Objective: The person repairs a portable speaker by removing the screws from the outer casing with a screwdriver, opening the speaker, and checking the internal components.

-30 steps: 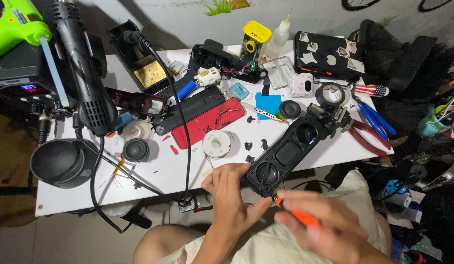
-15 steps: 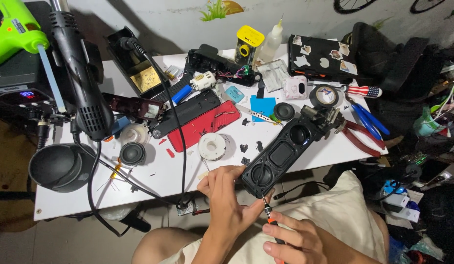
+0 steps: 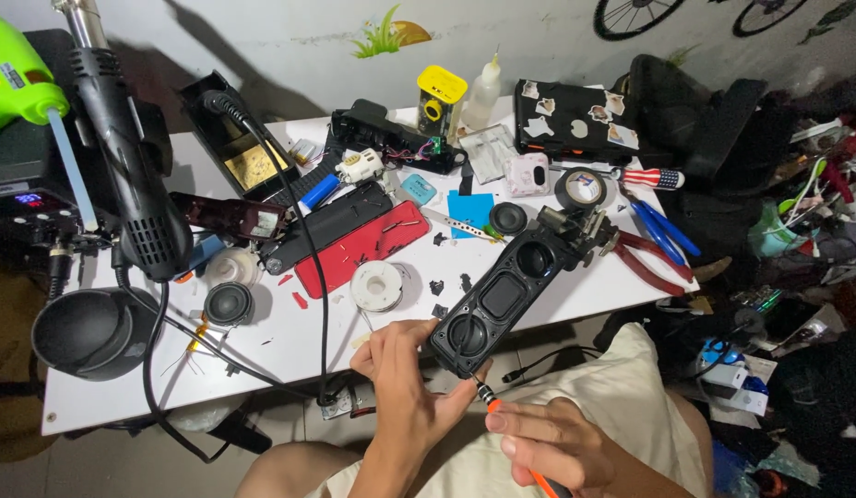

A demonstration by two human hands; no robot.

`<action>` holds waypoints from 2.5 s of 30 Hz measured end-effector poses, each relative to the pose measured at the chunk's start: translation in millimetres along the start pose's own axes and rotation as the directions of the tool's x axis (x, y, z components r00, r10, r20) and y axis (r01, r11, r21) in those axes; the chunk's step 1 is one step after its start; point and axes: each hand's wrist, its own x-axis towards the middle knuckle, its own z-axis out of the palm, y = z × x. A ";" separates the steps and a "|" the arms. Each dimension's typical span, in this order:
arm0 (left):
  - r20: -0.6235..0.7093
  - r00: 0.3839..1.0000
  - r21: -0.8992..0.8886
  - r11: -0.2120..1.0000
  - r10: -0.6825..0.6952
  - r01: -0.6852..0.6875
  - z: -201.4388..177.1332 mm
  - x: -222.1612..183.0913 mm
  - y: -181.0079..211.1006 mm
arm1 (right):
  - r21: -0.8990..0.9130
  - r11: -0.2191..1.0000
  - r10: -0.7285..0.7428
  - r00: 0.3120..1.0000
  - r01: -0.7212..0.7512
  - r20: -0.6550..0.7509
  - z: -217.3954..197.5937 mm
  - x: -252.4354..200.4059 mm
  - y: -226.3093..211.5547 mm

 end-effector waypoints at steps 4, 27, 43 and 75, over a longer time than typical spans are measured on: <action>-0.012 1.000 -0.004 1.000 0.005 -0.005 1.5 0.8 2.3 | 0.013 0.977 0.211 0.975 -0.211 -0.062 -9.4 4.4 -18.6; -0.019 1.000 0.016 1.000 -0.006 0.006 5.0 -3.3 -3.4 | 0.192 0.934 0.356 0.837 -0.302 -0.415 1.9 75.4 2.0; 0.024 0.998 -0.036 0.998 0.059 -0.058 -4.8 -1.7 -3.8 | 0.263 0.953 0.063 0.950 -0.148 0.305 -32.7 122.5 -8.4; -0.033 0.999 0.019 1.000 0.001 -0.001 0.5 -1.4 -0.4 | -0.063 0.994 -0.095 0.995 0.093 -0.043 60.3 -3.1 -9.0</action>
